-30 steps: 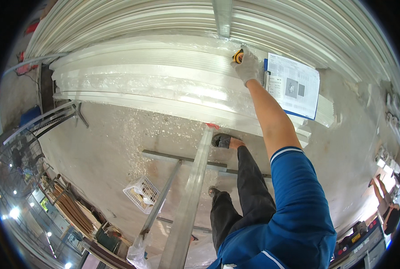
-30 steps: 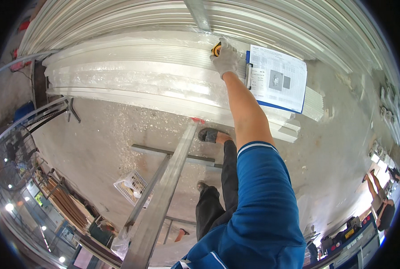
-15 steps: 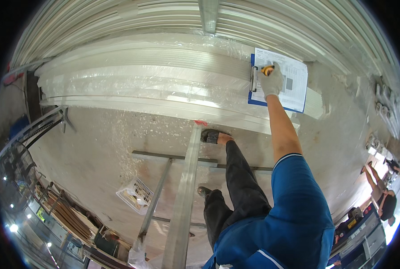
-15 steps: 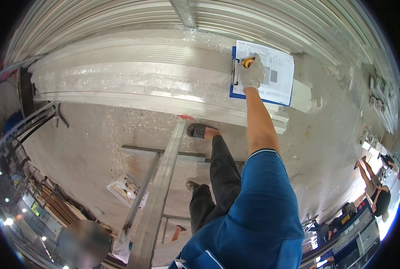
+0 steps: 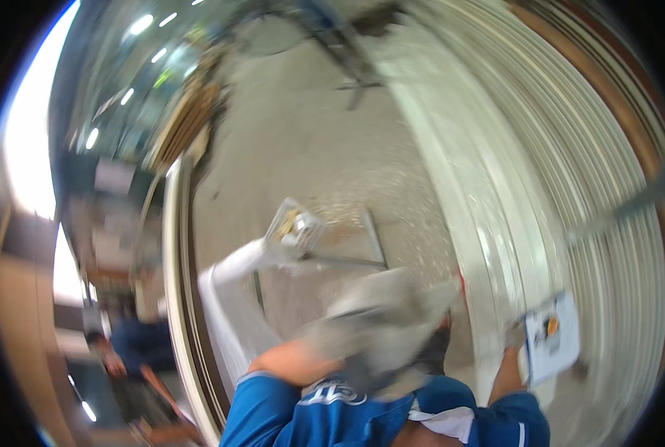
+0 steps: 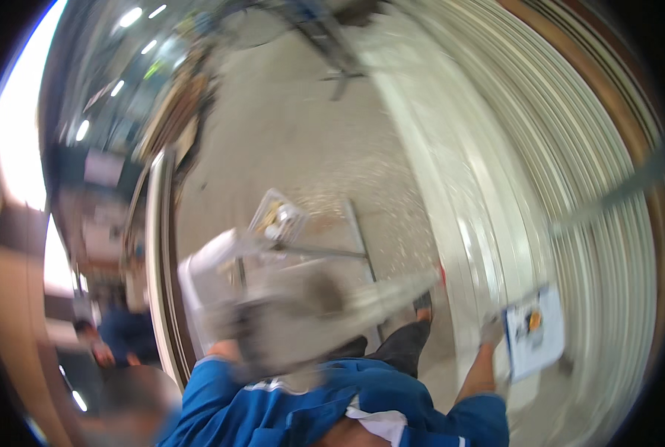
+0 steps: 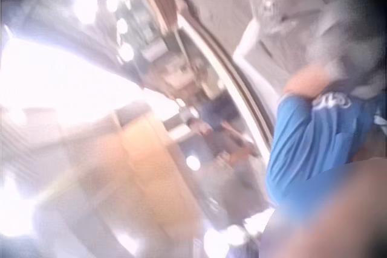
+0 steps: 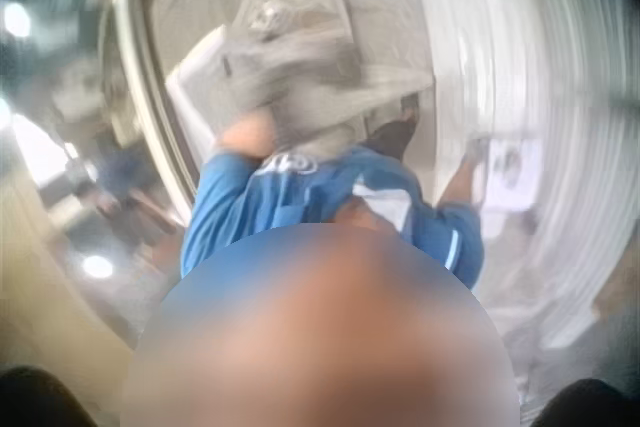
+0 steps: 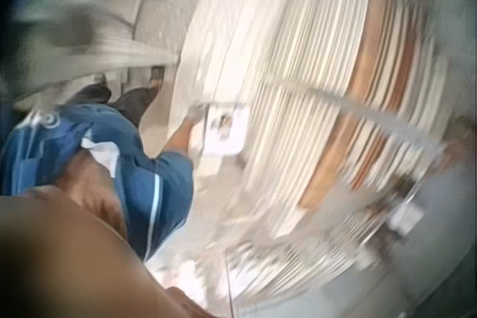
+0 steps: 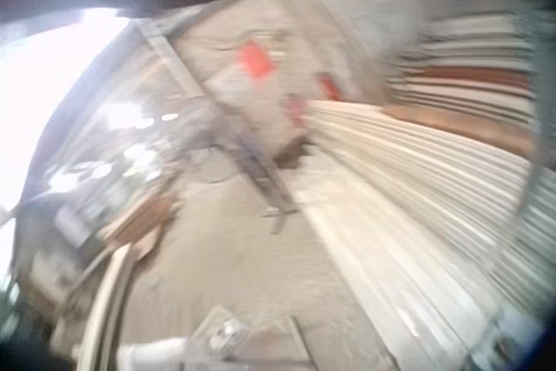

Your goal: The person measures a long white frame with a tape measure, then removes protective plastic and foam from multiple frame sections. He inserts thin black strips into grooves on the frame and stacks the assembled pieces on a metal cart. The person also gathers discarded plastic and foam and places them on the floor.

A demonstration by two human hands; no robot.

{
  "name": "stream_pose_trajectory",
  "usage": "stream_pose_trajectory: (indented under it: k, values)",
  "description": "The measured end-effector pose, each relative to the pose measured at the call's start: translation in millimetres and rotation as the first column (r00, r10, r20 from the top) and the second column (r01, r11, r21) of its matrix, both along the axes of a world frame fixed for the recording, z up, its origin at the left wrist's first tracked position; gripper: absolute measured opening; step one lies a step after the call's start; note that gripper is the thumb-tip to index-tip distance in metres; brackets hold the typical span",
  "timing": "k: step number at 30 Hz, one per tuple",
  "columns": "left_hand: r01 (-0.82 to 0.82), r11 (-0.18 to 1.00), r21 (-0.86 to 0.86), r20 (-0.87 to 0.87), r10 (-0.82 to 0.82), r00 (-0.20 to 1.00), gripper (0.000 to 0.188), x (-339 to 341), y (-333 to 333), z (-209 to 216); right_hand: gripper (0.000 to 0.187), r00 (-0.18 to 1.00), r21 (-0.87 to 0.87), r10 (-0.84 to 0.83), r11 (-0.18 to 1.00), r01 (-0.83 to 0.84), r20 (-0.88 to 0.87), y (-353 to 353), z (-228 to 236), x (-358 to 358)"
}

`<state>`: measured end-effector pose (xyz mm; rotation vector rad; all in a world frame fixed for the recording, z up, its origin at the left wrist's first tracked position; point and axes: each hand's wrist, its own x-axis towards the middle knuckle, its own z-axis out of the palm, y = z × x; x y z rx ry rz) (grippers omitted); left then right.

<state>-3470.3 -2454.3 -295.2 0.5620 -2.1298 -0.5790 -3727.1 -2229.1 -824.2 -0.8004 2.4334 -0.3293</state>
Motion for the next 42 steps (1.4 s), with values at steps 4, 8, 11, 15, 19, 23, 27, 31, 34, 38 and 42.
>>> stream_pose_trajectory:
  k: [4, 8, 11, 15, 19, 23, 27, 31, 34, 38, 42]
  values:
    - [0.147, 0.989, -0.01, -0.232, -0.145, 0.962, 0.096, 29, -1, 29, 0.052, 0.755, 0.053, 0.557, 0.792, -0.609, 0.347, -48, 13, 104]
    - [-0.228, 0.973, -0.042, -0.188, 0.216, 0.958, 0.087, 134, 28, 39, 0.04, 0.401, -0.22, 0.836, 0.5, -0.837, 0.375, -134, 85, 220]
    - [-0.638, 0.744, -0.196, 0.118, 0.664, 0.738, 0.078, 262, 76, 28, 0.034, 0.12, -0.577, 0.972, 0.216, -0.788, 0.2, -206, 183, 349]
    - [-0.955, 0.195, -0.222, 0.162, 0.974, 0.161, 0.056, 419, 234, 31, 0.032, -0.268, -0.76, 0.959, -0.24, -0.604, -0.089, -219, 368, 540]
    - [-0.835, -0.418, -0.357, 0.193, 0.842, -0.504, 0.053, 490, 426, 33, 0.044, -0.556, -0.606, 0.641, -0.744, -0.28, -0.53, -140, 527, 705]
    - [-0.57, -0.685, -0.454, 0.242, 0.521, -0.818, 0.052, 523, 589, 33, 0.05, -0.519, -0.469, 0.31, -0.859, 0.207, -0.797, -39, 590, 867]
    - [-0.445, -0.807, -0.387, 0.511, 0.214, -0.832, 0.056, 520, 685, 42, 0.047, -0.65, -0.296, 0.069, -0.923, 0.247, -0.757, -4, 598, 941]
    - [-0.531, -0.787, -0.312, 0.587, 0.28, -0.759, 0.064, 505, 706, 60, 0.048, -0.882, -0.147, -0.046, -0.981, 0.129, -0.469, 8, 597, 965]
    - [-0.581, -0.74, -0.337, 0.566, 0.334, -0.754, 0.072, 476, 685, 60, 0.054, -0.834, -0.143, -0.062, -0.976, 0.166, -0.548, 15, 602, 958]
    - [-0.587, -0.748, -0.309, 0.654, 0.281, -0.702, 0.066, 449, 672, 53, 0.068, -0.612, -0.144, -0.195, -0.877, 0.459, -0.767, 17, 608, 919]
    - [-0.613, -0.673, -0.414, 0.698, 0.198, -0.689, 0.034, 448, 668, 47, 0.064, -0.695, -0.198, -0.276, -0.831, 0.52, -0.664, 8, 597, 884]
